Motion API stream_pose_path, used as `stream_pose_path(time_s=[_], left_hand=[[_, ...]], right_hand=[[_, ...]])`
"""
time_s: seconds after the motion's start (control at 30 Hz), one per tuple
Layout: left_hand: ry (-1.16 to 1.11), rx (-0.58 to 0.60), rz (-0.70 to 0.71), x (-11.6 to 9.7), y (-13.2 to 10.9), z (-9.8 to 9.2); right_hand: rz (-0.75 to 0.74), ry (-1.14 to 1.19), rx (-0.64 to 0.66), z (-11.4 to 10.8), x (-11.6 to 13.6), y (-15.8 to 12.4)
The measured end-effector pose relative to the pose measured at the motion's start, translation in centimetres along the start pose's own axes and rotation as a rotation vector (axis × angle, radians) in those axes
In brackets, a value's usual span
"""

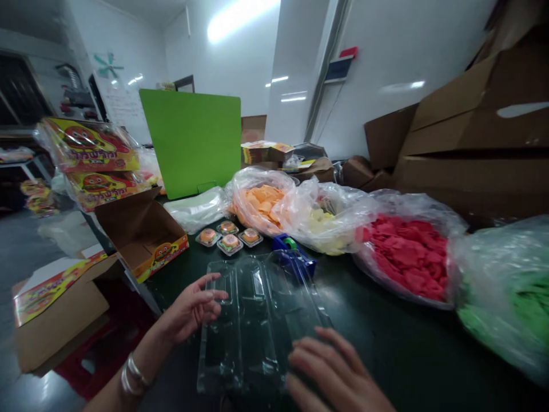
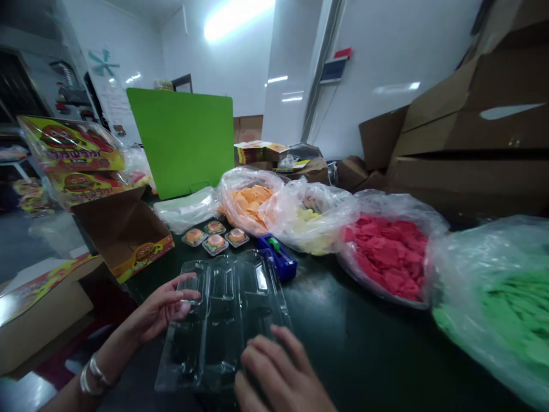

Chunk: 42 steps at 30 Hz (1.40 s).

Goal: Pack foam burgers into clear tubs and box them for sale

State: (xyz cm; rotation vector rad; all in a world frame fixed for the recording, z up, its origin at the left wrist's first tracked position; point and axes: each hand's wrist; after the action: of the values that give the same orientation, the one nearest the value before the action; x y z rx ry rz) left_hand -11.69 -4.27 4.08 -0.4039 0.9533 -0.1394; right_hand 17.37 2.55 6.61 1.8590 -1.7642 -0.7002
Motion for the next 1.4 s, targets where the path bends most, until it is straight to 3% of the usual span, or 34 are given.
stream_pose_path(time_s=[0.03,0.1,0.2,0.23,0.3,0.37,0.43,0.57,0.73,0.83,1.03,1.17,1.4], left_hand=[[0.007,-0.002,-0.006,-0.3,0.3,0.1],[0.032,0.002,-0.012,-1.0,0.9,0.4],[0.087,0.04,-0.016,-1.6,1.4,1.2],[0.107,0.057,-0.025,-1.7,1.5,1.5],[0.154,0.086,-0.053,-1.9,1.9,2.0],[0.211,0.105,-0.077,-2.2,2.5,2.5],[0.26,0.077,-0.057,-2.4,3.3,2.9],[0.457,-0.145,0.107,-1.9,3.9,3.3],[0.798,-0.245,0.237,-1.7,2.9,1.7],[0.893,-0.34,0.197,-4.7,1.9,-1.3],[1.0,-0.375,-0.038,-12.7,-1.7,-7.9],[1.125,-0.457,-0.048,-15.7,-3.1,-10.4],[1.392,-0.613,-0.016,-19.8,-3.3,-13.7]], right_hand=[[0.088,0.019,-0.045,-1.0,-0.8,-0.2],[0.464,0.115,-0.195,-2.3,-2.7,-0.7],[1.095,0.611,-0.349,-2.3,-4.8,-1.4],[1.223,0.834,-0.369,-1.9,-5.0,-1.5],[1.335,1.215,-0.387,-0.6,-4.9,-1.5],[1.353,1.407,-0.411,0.7,-4.2,-1.3],[1.366,1.434,-0.5,1.6,-3.4,-1.3],[1.395,1.341,-0.773,2.9,-2.6,-1.3],[1.302,1.445,-0.928,6.1,-2.3,1.1],[1.274,1.61,-0.839,8.6,-1.9,4.0],[1.189,1.894,-0.443,12.8,-0.9,9.8],[1.124,1.974,-0.415,15.4,-0.5,13.0],[1.127,2.038,-0.376,19.1,-1.1,17.2]])
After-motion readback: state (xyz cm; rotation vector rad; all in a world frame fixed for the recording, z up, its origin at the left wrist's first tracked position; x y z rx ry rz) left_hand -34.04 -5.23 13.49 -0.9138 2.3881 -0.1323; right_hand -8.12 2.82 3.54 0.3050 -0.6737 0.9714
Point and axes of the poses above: each hand's wrist, its own y-axis towards the middle knuckle, its own z-axis out of the palm, x = y × z, and after that the axes turned 9 degrees about -z, right-handed
